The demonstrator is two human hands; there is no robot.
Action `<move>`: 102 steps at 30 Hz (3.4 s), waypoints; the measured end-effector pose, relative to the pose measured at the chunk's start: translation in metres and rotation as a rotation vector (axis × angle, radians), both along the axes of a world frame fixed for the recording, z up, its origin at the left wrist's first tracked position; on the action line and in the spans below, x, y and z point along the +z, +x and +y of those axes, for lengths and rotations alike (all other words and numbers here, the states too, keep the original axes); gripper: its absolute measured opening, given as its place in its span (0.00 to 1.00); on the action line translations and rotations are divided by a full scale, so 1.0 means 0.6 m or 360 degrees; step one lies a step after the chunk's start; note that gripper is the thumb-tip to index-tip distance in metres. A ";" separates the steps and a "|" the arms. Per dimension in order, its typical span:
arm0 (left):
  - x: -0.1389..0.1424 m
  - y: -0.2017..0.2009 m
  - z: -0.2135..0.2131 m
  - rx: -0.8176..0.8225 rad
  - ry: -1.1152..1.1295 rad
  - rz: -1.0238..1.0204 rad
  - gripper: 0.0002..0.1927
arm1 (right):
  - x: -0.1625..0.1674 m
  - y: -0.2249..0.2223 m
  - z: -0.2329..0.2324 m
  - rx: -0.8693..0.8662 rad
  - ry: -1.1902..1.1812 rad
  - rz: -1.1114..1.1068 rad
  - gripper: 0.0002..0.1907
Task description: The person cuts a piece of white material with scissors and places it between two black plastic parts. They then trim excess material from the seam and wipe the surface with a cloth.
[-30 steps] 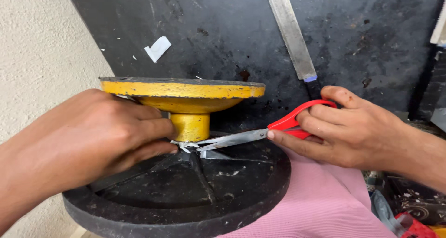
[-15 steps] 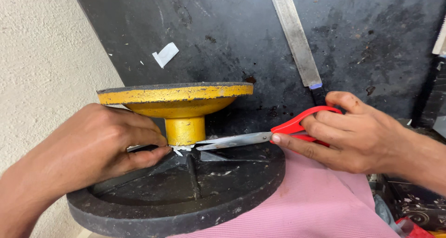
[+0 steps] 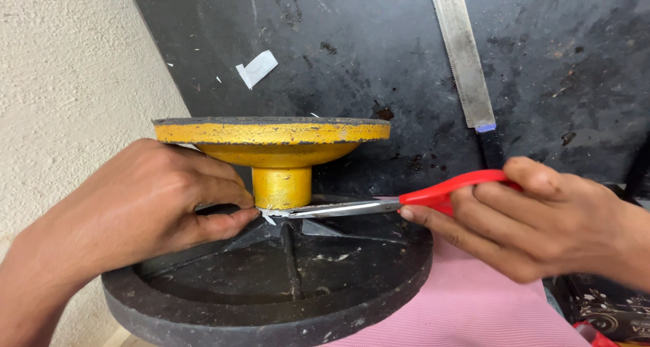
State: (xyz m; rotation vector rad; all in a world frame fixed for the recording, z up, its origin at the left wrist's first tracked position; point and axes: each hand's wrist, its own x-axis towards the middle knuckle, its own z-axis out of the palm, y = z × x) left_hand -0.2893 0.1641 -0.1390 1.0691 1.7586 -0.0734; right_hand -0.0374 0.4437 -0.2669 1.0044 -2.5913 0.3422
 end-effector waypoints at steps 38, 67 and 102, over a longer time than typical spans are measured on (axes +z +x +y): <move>-0.004 0.005 -0.016 0.0106 0.0222 0.0003 0.09 | 0.014 -0.024 0.027 0.0340 0.0085 0.0000 0.24; -0.001 0.014 -0.025 0.0146 0.0222 0.0033 0.10 | 0.092 -0.036 0.022 0.0579 0.0401 0.0240 0.25; -0.009 0.008 -0.041 0.0252 0.0215 -0.0005 0.10 | 0.050 -0.082 0.045 0.0848 0.0412 0.0805 0.19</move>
